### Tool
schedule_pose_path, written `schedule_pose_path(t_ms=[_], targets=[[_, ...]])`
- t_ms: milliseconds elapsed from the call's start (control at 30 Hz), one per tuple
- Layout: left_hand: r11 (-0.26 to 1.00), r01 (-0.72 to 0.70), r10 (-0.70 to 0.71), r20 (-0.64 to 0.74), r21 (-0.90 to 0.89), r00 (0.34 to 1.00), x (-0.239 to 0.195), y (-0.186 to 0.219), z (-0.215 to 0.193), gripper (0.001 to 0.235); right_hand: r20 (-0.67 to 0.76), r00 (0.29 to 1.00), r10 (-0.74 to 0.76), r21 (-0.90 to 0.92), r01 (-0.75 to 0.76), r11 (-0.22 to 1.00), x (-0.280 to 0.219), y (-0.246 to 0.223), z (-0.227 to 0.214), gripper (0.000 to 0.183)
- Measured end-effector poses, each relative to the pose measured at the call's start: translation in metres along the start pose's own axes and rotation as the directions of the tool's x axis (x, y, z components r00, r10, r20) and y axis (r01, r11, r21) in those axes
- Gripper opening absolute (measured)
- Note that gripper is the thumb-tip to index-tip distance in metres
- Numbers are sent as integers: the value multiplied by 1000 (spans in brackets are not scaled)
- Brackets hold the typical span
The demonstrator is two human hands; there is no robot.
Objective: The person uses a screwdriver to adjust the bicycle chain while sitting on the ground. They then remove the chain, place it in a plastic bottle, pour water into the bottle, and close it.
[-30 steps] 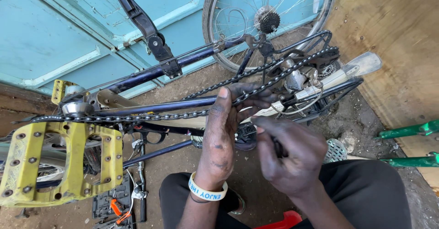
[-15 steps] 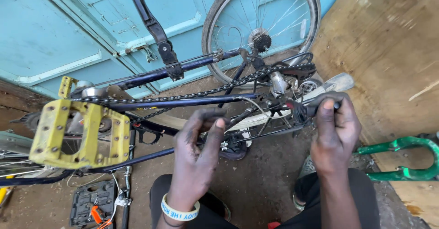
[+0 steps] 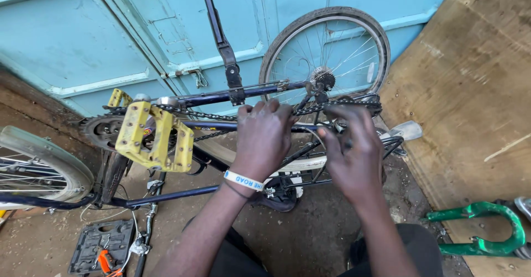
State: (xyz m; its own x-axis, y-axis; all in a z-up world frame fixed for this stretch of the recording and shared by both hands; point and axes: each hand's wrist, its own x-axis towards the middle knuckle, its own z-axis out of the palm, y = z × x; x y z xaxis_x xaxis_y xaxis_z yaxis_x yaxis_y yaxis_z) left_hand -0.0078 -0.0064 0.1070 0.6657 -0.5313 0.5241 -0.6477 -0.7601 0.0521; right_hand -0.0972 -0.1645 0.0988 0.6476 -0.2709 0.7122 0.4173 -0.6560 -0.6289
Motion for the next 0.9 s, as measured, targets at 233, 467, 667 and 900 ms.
schedule_pose_path(t_ms=[233, 467, 667, 900], targets=[[974, -202, 191, -108, -104, 976, -1, -3, -8, 7, 613, 780, -129, -275, 363, 890, 69, 4, -14, 22], [921, -283, 287, -24, -269, 958, -6, -27, -25, 11, 790, 561, -247, -61, 472, 879, 85, 15, -39, 11], [896, -275, 290, -11, -350, 957, -22, -35, -57, 12, 725, 624, -291, -45, 465, 884, 73, 23, -45, 9], [875, -151, 140, -59, -459, 988, -40, -37, -60, 15, 346, 914, -211, -64, 248, 967, 86, 57, -45, 14]])
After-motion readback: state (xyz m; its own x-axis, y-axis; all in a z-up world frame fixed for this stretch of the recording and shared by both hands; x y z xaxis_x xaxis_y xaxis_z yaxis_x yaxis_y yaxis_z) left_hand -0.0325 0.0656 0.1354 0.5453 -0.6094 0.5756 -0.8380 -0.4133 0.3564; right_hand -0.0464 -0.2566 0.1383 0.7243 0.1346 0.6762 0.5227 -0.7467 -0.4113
